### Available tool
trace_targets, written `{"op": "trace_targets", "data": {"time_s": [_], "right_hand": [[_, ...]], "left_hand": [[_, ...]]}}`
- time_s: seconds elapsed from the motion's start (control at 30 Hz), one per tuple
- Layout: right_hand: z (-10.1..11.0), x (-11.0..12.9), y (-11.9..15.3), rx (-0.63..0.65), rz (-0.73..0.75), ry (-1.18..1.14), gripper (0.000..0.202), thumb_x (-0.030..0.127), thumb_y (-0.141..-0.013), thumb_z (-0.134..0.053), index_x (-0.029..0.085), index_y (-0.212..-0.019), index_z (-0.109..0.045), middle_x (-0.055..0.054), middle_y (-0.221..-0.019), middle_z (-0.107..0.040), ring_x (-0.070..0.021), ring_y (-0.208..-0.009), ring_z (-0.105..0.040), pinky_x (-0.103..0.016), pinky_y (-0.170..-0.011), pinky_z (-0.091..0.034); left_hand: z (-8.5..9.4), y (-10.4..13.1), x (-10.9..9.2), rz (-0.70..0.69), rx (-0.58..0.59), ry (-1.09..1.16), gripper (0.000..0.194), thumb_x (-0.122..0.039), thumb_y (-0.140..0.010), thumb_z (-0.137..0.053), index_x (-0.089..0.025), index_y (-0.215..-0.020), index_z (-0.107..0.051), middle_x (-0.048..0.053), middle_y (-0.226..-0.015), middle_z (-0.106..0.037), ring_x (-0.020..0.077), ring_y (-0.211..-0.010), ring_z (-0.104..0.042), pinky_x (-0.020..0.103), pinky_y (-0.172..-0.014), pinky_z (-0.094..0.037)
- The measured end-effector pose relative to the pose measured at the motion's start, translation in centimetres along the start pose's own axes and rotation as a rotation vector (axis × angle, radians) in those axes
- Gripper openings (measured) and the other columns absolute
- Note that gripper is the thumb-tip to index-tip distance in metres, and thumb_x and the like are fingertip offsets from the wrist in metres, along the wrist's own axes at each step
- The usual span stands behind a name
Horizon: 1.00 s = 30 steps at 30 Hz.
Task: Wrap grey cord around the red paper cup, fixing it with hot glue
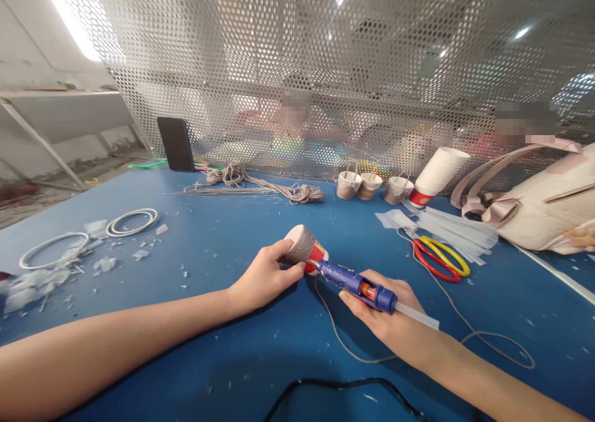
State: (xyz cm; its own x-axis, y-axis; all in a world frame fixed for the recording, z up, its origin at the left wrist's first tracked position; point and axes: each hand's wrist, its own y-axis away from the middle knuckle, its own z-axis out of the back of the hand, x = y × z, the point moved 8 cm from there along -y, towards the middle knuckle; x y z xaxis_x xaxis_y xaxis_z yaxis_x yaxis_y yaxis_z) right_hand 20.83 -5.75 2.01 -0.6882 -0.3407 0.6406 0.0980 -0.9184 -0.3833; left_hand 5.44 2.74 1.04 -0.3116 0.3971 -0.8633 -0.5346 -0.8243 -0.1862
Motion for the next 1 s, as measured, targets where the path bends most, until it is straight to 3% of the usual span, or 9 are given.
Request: {"op": "trace_targets", "data": {"time_s": [0.83, 1.0], "right_hand": [[0.4, 2.2, 0.2, -0.022, 0.143, 0.177, 0.015, 0.032, -0.085, -0.054, 0.020, -0.076, -0.053, 0.003, -0.056, -0.056, -0.0107, -0.046, -0.052, -0.022, -0.047, -0.039], [1.5, 2.3, -0.5, -0.068, 0.193, 0.258, 0.024, 0.034, -0.090, -0.047, 0.019, -0.076, -0.060, 0.000, -0.057, -0.060, -0.0119, -0.047, -0.056, -0.022, -0.046, -0.041]], "left_hand": [[0.0, 0.1, -0.3, -0.048, 0.011, -0.005, 0.022, -0.020, -0.076, -0.052, -0.014, -0.094, -0.064, 0.002, -0.091, -0.071, 0.0172, -0.081, -0.065, 0.025, -0.077, -0.050], [0.1, 0.0, -0.4, -0.057, 0.025, 0.000, 0.021, -0.019, -0.075, -0.052, -0.013, -0.090, -0.065, 0.003, -0.088, -0.070, 0.0181, -0.081, -0.064, 0.026, -0.077, -0.050]]}}
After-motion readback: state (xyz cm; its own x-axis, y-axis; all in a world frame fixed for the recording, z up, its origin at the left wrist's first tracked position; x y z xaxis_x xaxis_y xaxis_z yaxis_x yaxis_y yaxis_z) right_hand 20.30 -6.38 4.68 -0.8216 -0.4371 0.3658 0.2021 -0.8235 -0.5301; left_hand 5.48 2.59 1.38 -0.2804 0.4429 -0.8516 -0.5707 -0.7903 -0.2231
